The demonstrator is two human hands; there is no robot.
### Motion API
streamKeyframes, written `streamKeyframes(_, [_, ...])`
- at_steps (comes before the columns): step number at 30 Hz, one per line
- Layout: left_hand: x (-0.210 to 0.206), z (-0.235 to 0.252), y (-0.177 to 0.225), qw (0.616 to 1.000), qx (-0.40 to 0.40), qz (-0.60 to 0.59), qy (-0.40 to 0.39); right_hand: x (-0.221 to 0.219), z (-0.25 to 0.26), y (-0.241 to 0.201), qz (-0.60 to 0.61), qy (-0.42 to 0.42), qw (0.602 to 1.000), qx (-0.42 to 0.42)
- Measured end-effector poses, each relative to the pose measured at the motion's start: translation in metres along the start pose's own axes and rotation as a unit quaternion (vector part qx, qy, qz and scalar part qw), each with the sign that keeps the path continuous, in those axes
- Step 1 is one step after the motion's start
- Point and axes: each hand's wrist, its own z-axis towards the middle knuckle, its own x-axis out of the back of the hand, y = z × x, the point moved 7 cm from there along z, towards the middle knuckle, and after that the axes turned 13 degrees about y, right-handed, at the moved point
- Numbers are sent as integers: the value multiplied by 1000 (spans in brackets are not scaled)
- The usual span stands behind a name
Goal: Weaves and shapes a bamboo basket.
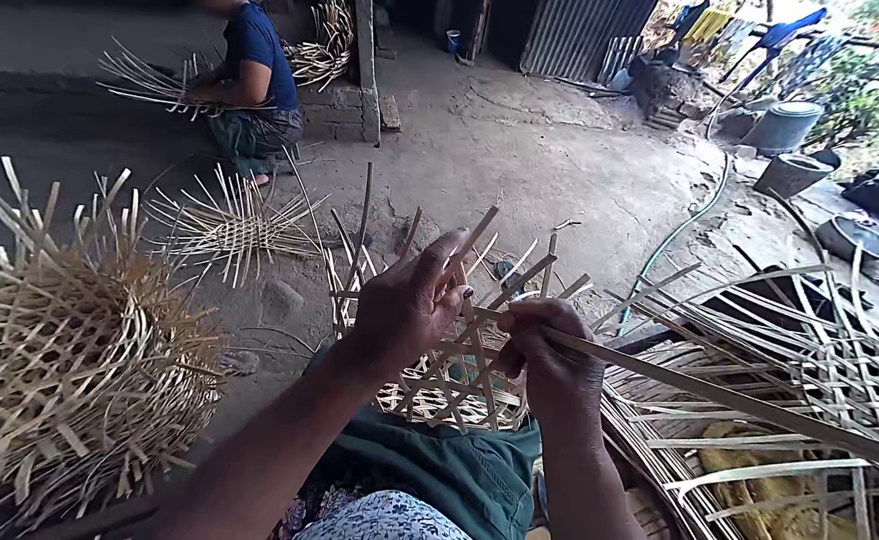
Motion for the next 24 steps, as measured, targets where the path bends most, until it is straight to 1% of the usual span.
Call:
streamKeyframes(3, [18,0,15,989,-136,-45,25,2,2,-3,0,-14,1000,-7])
streamKeyframes(4, [18,-1,21,981,-182,-59,-1,1,3,-2,4,-17,1000,-11])
streamKeyframes(6, [4,-8,28,959,-260,-42,-108,-1,2,2,12,-22,999,-25])
streamKeyframes(7, [-5,-10,27,948,-278,-20,-155,-3,2,4,18,-25,999,-25])
streamKeyframes(8, [-10,-8,25,941,-285,-3,-184,-4,2,4,25,-27,999,-18])
streamKeyframes(9, [-11,-2,23,939,-281,7,-197,-4,2,1,30,-24,999,3])
streamKeyframes(11, [-4,18,19,950,-259,13,-177,3,1,-15,0,1,997,81])
streamKeyframes(13, [5,30,17,966,-221,7,-135,13,1,-33,-98,43,982,157])
streamKeyframes(14, [9,31,19,972,-203,5,-117,16,3,-36,-166,56,969,176])
streamKeyframes(16, [10,26,26,980,-173,-2,-99,18,7,-31,-275,70,943,173])
streamKeyframes(19, [0,13,27,987,-136,-18,-87,16,6,-16,-342,90,919,175])
streamKeyframes(21, [-7,6,23,989,-118,-31,-85,17,6,-9,-338,88,922,163])
streamKeyframes(24, [-10,3,24,989,-117,-39,-88,21,7,-3,-270,57,952,134])
